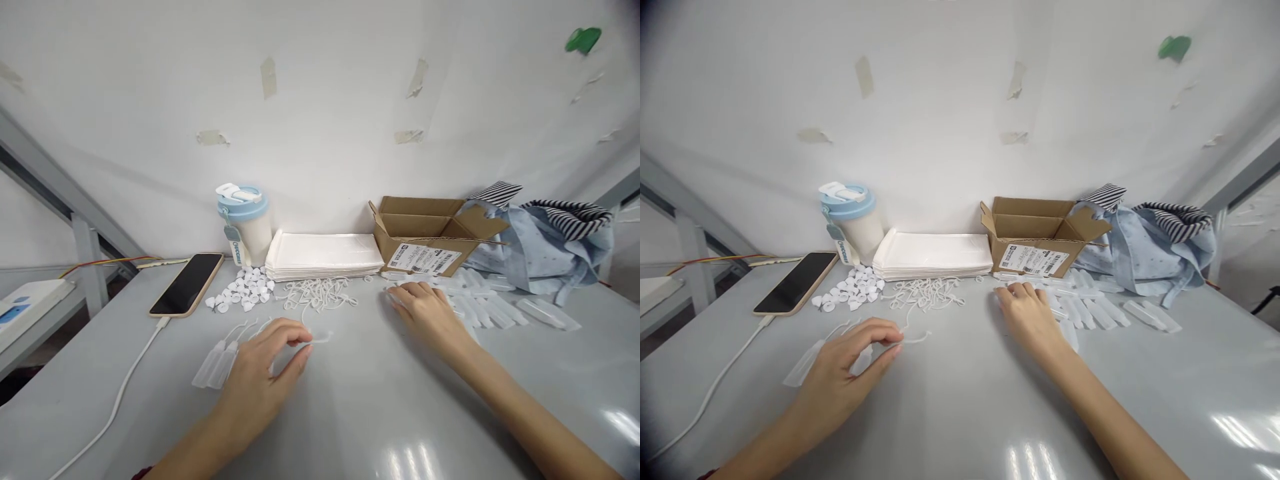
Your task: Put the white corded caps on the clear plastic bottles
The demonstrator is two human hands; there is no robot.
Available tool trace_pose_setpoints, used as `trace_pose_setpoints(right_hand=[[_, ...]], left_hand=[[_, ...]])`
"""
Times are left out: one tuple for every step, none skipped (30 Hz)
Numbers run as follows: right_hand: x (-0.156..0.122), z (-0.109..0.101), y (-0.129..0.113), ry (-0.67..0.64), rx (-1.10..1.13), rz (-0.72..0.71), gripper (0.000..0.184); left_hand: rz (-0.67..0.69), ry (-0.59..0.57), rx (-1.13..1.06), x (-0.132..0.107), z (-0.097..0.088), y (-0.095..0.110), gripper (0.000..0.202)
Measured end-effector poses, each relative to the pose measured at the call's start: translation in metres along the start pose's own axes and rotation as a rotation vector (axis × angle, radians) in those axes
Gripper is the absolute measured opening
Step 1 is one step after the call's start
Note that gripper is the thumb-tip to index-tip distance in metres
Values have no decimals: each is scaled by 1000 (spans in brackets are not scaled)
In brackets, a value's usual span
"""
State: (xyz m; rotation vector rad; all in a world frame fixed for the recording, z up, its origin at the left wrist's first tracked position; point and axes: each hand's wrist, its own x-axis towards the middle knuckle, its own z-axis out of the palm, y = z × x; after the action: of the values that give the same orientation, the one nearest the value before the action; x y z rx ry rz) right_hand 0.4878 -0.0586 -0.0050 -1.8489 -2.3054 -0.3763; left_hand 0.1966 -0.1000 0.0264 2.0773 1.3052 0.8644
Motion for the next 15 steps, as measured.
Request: trace_pose_setpoints(right_hand=[[0,0,-1,2,9,-9,22],[-1,0,-2,5,19,-16,22],[-1,-1,-4,8,30,-22,24],[-2,-1,-6,10,40,-29,26],[-2,-1,-7,12,52,-36,28],[-3,0,-9,12,65,-44,30],[-4,0,-11,12,79,-54,32],[-5,-1,-13,10,94,-66,34],[-6,-1,-15,7,109,-80,37],[-8,-2,-17,3,124,-94,39],[-9,-4,-19,-3,134,-105,40],[-10,-6,-21,-7,148,-115,41],[-11,-8,-22,-8,169,-124,41],[-12,-11,-24,-4,201,-133,39],[-12,-15,-26,15,244,-144,36]], left_hand=[[-38,10,-47,0,-1,0,11],[-81,16,-97,0,-2,1,11],[-127,17,-153,1,-3,1,10],[-171,11,-210,1,-4,1,9],[-205,5,-263,1,-5,1,9],[-225,-4,-307,1,-6,1,12],[-228,-13,-341,2,-6,1,15],[-218,-22,-366,2,-7,1,17],[-204,-31,-382,3,-7,1,17],[-196,-36,-393,3,-6,1,17],[-196,-35,-402,3,-6,2,16],[-211,-28,-411,4,-6,2,15],[-241,-16,-419,4,-6,3,15],[-287,-6,-426,3,-6,3,15],[-344,1,-432,3,-7,4,16]])
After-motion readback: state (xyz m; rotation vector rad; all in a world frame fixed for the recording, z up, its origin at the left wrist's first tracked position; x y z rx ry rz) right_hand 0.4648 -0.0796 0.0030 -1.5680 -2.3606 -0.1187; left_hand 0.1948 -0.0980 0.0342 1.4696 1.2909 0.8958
